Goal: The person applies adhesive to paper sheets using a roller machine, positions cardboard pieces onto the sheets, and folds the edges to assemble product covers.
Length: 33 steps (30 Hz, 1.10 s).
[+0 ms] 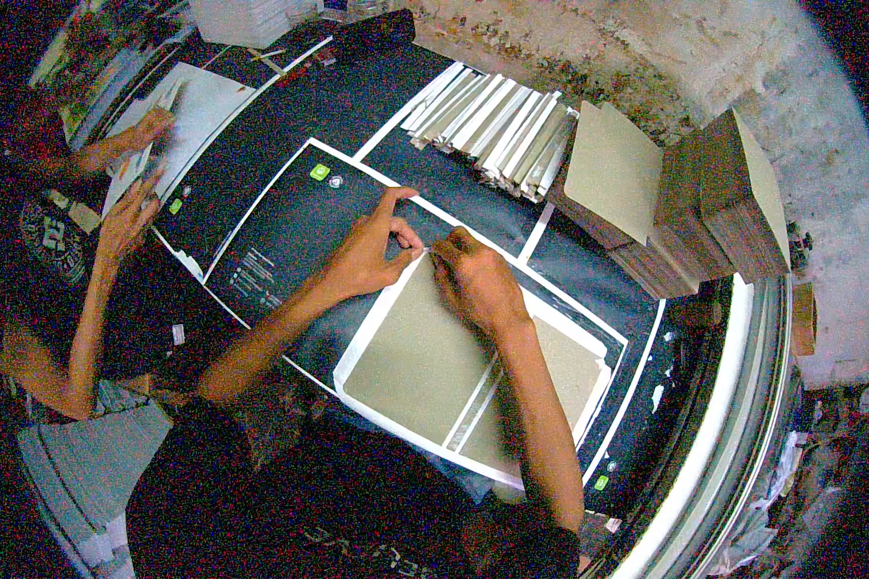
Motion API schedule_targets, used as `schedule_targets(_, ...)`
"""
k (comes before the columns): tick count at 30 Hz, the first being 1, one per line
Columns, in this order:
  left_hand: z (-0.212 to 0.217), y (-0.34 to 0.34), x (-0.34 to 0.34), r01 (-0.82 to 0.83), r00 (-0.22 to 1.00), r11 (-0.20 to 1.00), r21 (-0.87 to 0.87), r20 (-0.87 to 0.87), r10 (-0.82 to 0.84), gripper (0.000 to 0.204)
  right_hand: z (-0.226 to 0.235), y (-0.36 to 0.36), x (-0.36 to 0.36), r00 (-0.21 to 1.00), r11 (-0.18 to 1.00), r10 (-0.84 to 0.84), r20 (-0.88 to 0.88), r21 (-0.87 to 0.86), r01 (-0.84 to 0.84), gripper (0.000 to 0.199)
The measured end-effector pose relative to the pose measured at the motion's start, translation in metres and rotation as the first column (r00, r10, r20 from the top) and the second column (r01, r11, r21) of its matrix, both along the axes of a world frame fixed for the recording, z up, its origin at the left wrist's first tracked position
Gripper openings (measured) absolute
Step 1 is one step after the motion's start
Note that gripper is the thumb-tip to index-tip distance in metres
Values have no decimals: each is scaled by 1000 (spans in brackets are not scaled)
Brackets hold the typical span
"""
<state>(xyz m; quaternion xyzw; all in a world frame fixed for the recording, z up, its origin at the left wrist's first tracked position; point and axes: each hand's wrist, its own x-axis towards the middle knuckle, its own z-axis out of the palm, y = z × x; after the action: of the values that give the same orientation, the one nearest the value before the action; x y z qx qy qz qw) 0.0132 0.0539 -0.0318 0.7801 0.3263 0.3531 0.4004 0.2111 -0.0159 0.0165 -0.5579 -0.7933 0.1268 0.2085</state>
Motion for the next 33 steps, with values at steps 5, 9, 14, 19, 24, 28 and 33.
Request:
schedule_targets(5, -1, -1, 1, -22, 1000, 1000, -14, 21, 23, 80, 1, -5, -4, 987, 998, 66, 147, -13, -65, 29)
schedule_targets(9, 3, -2, 4, -1, 999, 1000, -22, 39, 2, 78, -2, -16, -8, 926, 988, 128, 356, 30, -148, 23)
schedule_targets(14, 4, -2, 0, 22, 999, 999, -36, 51, -20, 78, 6, -35, -28, 787, 987, 160, 596, -76, -143, 27)
schedule_targets(19, 2, -4, -1, 32, 998, 999, 22, 46, -33, 79, 7, -27, -7, 933, 989, 150, 327, -39, -146, 30)
schedule_targets(24, 1, -6, 0, 8, 1000, 1000, 4, 30, -8, 79, 21, -4, 5, 995, 995, 50, -90, -84, -58, 31)
schedule_targets(28, 2, -8, 2, -19, 1000, 1000, 5, 9, 19, 80, 17, 13, 5, 990, 987, 137, -30, -79, -139, 26)
schedule_targets(33, 2, -8, 3, -39, 998, 999, -8, 47, 39, 80, 11, 18, 4, 984, 983, 170, 45, -76, -166, 21)
